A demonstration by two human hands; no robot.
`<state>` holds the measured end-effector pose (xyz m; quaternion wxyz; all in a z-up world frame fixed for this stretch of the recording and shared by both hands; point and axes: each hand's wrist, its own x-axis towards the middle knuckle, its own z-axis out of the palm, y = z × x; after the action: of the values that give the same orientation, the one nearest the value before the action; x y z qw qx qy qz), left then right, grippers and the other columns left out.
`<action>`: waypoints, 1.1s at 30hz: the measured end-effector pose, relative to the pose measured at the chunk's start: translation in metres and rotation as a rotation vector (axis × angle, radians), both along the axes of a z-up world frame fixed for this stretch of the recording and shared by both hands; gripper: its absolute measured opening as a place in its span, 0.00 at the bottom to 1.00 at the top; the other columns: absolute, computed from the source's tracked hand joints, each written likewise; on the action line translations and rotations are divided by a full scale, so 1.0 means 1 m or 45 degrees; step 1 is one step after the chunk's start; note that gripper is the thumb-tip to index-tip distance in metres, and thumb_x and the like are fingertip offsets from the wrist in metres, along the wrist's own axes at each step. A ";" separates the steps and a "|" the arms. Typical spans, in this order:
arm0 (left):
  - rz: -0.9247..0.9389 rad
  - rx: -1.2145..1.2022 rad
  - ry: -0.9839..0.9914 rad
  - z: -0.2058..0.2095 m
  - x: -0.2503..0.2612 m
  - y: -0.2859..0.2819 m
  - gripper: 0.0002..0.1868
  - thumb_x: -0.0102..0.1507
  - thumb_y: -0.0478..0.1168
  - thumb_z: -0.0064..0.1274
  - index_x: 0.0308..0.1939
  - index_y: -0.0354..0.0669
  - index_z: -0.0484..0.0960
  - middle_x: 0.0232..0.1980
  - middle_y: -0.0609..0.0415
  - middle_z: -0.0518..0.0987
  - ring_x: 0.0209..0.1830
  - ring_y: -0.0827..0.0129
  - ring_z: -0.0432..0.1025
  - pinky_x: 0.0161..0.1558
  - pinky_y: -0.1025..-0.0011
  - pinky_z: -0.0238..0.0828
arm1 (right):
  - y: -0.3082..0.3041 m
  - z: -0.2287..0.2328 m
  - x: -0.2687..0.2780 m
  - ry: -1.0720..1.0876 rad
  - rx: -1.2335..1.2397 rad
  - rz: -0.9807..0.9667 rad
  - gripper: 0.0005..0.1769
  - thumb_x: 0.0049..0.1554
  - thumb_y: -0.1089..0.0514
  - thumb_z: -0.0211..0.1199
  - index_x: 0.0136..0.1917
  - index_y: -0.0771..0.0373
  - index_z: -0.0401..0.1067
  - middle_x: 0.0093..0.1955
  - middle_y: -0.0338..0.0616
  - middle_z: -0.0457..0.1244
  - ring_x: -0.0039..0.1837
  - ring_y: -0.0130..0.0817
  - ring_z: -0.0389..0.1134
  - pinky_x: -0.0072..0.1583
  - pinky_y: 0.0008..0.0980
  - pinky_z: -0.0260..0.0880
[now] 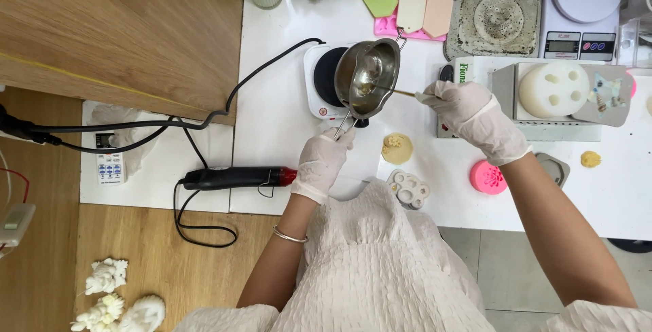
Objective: Melting wax and pouring it into small molds to create candle shapes.
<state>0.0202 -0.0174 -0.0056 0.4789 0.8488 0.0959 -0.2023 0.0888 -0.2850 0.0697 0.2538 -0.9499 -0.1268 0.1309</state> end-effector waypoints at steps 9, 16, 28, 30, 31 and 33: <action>0.027 -0.046 -0.026 0.003 -0.003 0.003 0.23 0.66 0.58 0.48 0.31 0.43 0.84 0.28 0.47 0.81 0.30 0.56 0.76 0.39 0.63 0.72 | -0.024 -0.042 0.007 -0.179 -0.008 0.167 0.07 0.62 0.58 0.64 0.51 0.63 0.76 0.39 0.46 0.68 0.38 0.36 0.68 0.42 0.31 0.69; -0.167 0.052 -0.329 -0.035 -0.008 0.013 0.18 0.67 0.51 0.46 0.40 0.43 0.85 0.32 0.47 0.82 0.30 0.56 0.77 0.36 0.62 0.72 | -0.032 -0.050 -0.006 0.249 0.334 -0.152 0.06 0.63 0.59 0.62 0.53 0.62 0.75 0.39 0.41 0.64 0.38 0.29 0.62 0.41 0.28 0.65; -0.709 0.396 -0.847 0.009 -0.062 0.045 0.13 0.64 0.36 0.51 0.52 0.45 0.84 0.33 0.51 0.80 0.27 0.60 0.75 0.28 0.64 0.72 | -0.012 -0.004 -0.130 -0.148 0.101 -0.355 0.09 0.63 0.57 0.67 0.55 0.62 0.78 0.39 0.47 0.69 0.38 0.33 0.68 0.42 0.30 0.69; -0.778 0.448 -1.108 0.011 -0.076 0.046 0.19 0.60 0.32 0.49 0.54 0.44 0.83 0.33 0.51 0.80 0.24 0.61 0.74 0.24 0.65 0.70 | -0.018 -0.013 -0.158 -0.179 0.163 -0.386 0.09 0.62 0.56 0.67 0.54 0.62 0.78 0.40 0.46 0.70 0.38 0.33 0.69 0.42 0.30 0.70; -0.784 0.445 -1.113 0.008 -0.083 0.042 0.19 0.60 0.32 0.49 0.54 0.44 0.83 0.33 0.51 0.80 0.24 0.61 0.74 0.24 0.65 0.70 | -0.019 -0.015 -0.168 -0.182 0.161 -0.393 0.09 0.62 0.56 0.67 0.54 0.62 0.78 0.40 0.46 0.70 0.38 0.33 0.69 0.42 0.30 0.70; -0.802 0.511 -0.982 0.002 -0.099 0.036 0.12 0.64 0.37 0.51 0.50 0.44 0.84 0.27 0.52 0.78 0.22 0.60 0.73 0.22 0.64 0.69 | -0.021 -0.018 -0.185 -0.175 0.131 -0.412 0.09 0.62 0.55 0.67 0.53 0.61 0.78 0.39 0.45 0.69 0.38 0.33 0.70 0.42 0.31 0.70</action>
<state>-0.0789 0.0191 -0.0040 0.2239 0.9240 -0.3098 0.0127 -0.0966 -0.3063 0.0512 0.3106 -0.9504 0.0039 0.0164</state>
